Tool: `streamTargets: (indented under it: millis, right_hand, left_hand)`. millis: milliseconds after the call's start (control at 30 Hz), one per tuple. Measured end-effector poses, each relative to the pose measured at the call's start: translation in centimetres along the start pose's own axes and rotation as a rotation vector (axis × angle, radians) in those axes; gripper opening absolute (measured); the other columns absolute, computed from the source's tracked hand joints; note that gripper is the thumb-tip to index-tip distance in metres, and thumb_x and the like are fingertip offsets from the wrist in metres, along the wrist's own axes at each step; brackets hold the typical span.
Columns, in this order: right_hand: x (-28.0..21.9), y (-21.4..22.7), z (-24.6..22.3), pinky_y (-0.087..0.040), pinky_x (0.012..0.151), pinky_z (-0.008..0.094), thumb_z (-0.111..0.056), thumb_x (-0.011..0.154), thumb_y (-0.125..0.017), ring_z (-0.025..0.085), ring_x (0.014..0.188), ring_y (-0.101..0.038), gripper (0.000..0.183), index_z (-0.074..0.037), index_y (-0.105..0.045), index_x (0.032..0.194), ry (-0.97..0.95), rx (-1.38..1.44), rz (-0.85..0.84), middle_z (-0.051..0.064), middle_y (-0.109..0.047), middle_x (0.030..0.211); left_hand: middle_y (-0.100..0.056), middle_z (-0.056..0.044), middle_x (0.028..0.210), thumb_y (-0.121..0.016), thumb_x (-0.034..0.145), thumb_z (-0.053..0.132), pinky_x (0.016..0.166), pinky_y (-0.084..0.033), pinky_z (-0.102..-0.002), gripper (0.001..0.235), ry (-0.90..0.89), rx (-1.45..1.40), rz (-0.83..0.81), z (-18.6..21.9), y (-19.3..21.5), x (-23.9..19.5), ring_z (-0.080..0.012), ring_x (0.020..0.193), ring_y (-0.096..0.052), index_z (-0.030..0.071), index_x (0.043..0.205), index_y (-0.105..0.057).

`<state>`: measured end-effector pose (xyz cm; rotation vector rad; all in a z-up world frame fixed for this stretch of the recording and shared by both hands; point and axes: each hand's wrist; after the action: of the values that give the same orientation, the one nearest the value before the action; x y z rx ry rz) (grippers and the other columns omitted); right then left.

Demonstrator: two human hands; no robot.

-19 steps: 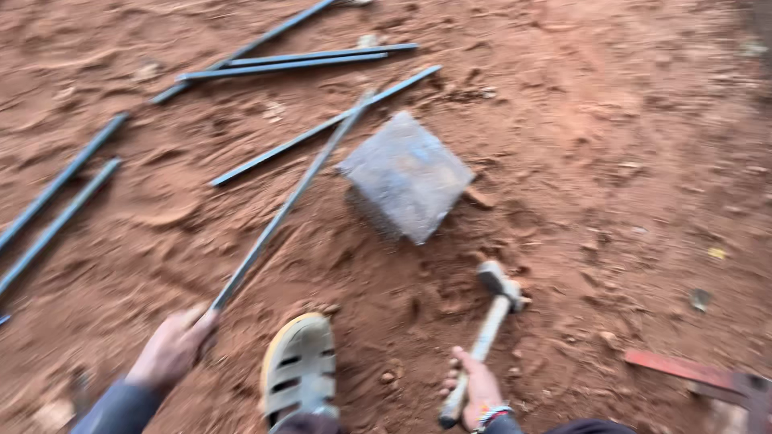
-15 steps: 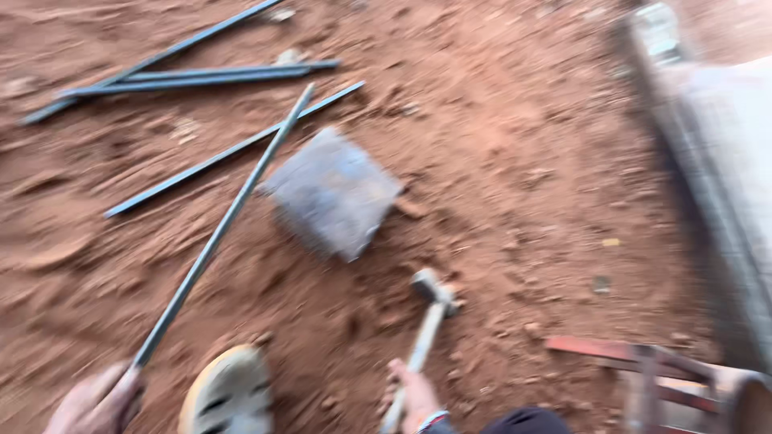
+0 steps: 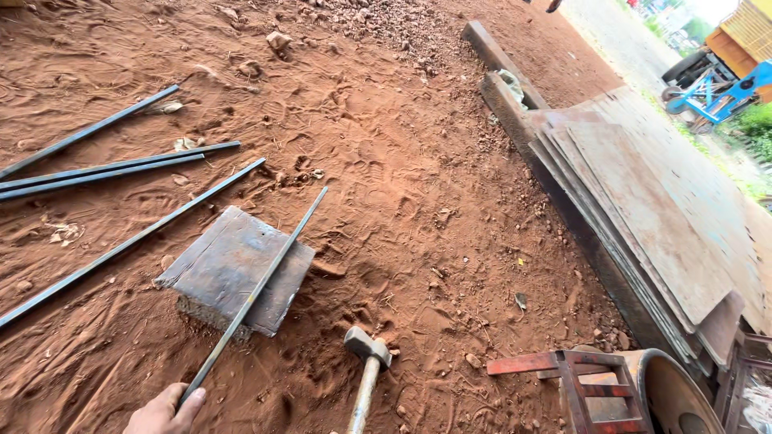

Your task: The person hammers metal rods against a metal block on the ground, striking the rods and turning them by hand.

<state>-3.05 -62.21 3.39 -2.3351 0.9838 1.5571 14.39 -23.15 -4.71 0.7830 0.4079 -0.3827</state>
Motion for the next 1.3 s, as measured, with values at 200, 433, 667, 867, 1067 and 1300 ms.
streamTargets:
  millis: [200,433,667,867,1067,1300]
  right_hand:
    - [-0.1,-3.5,4.2,-0.047,0.051,0.04,-0.033,0.086,-0.079,0.02,0.05,-0.051,0.031,-0.01,-0.058,0.08,-0.039,0.165,-0.088,0.003,-0.052,0.062]
    - [-5.8,-4.0,5.7,-0.046,0.051,0.04,-0.034,0.088,-0.075,0.019,0.05,-0.048,0.031,-0.012,-0.054,0.081,-0.156,0.183,-0.112,0.003,-0.048,0.063]
    - [-8.5,-4.1,4.6,-0.044,0.05,0.036,-0.033,0.089,-0.073,0.016,0.053,-0.048,0.03,-0.012,-0.053,0.083,-0.101,0.183,-0.124,0.0,-0.048,0.067]
    - [-9.0,-3.5,4.0,-0.041,0.051,0.032,-0.036,0.091,-0.071,0.014,0.053,-0.047,0.03,-0.013,-0.054,0.084,-0.109,0.166,-0.153,-0.001,-0.048,0.066]
    - [-9.8,-3.5,4.1,-0.041,0.051,0.032,-0.036,0.093,-0.07,0.013,0.053,-0.046,0.03,-0.011,-0.054,0.085,-0.104,0.162,-0.126,-0.002,-0.047,0.066]
    - [-10.2,-3.8,4.2,-0.041,0.051,0.032,-0.034,0.093,-0.069,0.013,0.054,-0.046,0.029,-0.011,-0.054,0.085,-0.093,0.154,-0.111,-0.001,-0.047,0.067]
  left_hand:
    - [-0.068,-0.008,0.079,-0.068,0.096,0.032,0.066,-0.055,-0.032,0.031,0.097,-0.798,-0.298,2.0,2.8,-6.0,-0.0178,0.07,-0.069,0.008,0.114,-0.073]
    - [-0.07,-0.013,0.08,-0.054,0.104,0.024,0.062,-0.054,-0.03,0.035,-0.313,-1.414,-0.798,16.9,12.2,-14.0,-0.0178,0.067,-0.067,-0.007,0.112,-0.068]
    - [-0.073,-0.022,0.104,-0.053,0.108,0.02,0.081,-0.065,-0.038,0.032,-0.42,-1.64,-0.802,29.1,14.7,-13.2,-0.0257,0.089,-0.075,-0.01,0.111,-0.063]
    - [-0.075,-0.023,0.096,-0.059,0.107,0.025,0.075,-0.064,-0.03,0.035,-0.403,-1.724,-0.68,33.0,13.3,-12.6,-0.0239,0.082,-0.076,-0.01,0.104,-0.061]
    - [-0.074,-0.019,0.093,-0.06,0.106,0.027,0.073,-0.064,-0.029,0.034,-0.412,-1.755,-0.628,33.0,13.0,-13.5,-0.0195,0.078,-0.075,-0.007,0.101,-0.064]
    - [-0.069,-0.007,0.077,-0.069,0.1,0.033,0.058,-0.058,-0.025,0.037,-0.382,-1.715,-0.458,32.5,13.5,-14.0,-0.0076,0.058,-0.063,-0.003,0.094,-0.068]
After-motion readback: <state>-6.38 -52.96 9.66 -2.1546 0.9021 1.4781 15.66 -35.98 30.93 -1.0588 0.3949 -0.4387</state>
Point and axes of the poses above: each hand's wrist, its own x-axis towards the middle knuckle, its own y-axis out of the back of the hand, z = x × y
